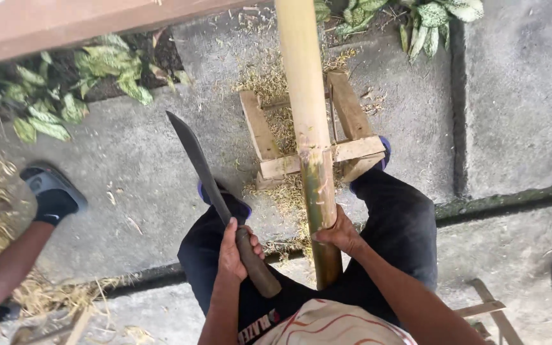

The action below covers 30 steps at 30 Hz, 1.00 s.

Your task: Scraping the outer skin off a bamboo pole using a machete while it rests on a wooden jig.

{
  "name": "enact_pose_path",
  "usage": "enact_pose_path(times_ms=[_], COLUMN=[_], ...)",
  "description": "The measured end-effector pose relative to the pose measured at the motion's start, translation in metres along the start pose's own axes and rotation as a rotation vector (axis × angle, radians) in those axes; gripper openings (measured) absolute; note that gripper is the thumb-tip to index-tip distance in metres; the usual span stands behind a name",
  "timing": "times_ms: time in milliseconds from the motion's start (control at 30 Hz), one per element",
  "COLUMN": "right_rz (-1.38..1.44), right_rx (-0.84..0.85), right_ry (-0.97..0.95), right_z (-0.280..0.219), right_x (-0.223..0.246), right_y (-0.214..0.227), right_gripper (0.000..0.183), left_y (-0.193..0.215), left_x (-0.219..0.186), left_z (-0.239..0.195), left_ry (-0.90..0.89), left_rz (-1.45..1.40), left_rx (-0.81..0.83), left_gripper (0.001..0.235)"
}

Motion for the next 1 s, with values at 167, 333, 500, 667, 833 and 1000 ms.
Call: enact_pose_path(times_ms=[167,333,500,667,833,1000], right_rz=[-0.094,-0.143,-0.106,-0.511,-0.852,-0.889], right_rx=[-0.098,-0.152,-0.154,-0.171,-0.32,-0.39], right_ry=[0.067,0.0,0.186,0.185,0.617,0.735], right_z=[0.0,-0.021,0.015,-0.031,-0.041,-0.061], right_x=[-0.007,-0.006,-0.017,0.038,0.075,0.149], right_y=[-0.003,-0.012,-0.007,-0.016,0.019,0.024], right_gripper=[0.109,0.113,0.124,0.108,0.079,0.061], left_y=[0.018,0.039,0.026,-0.021,-0.08,-0.095], left_x=[-0.027,-0.009,-0.015,-0.015,-0.023,-0.005], left_z=[0.016,0.015,0.014,-0.022,-0.057,-0.067], left_ry=[0.02,0.013,-0.042,-0.256,-0.415,-0.478], left_rz=[0.182,0.22,0.358,0.534,0.743,0.89], left_rx=[-0.051,-0.01,-0.055,-0.109,-0.037,-0.071], left_gripper=[0.036,0.035,0.035,0.03,0.016,0.008])
Point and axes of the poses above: each hand's wrist, its own z-axis towards the middle knuckle, its own y-axis out of the back of the hand, x = y × z, the point moved 6 cm from there along z, towards the middle knuckle, and after that the axes turned 8 degrees about z, right-handed, at the moved point
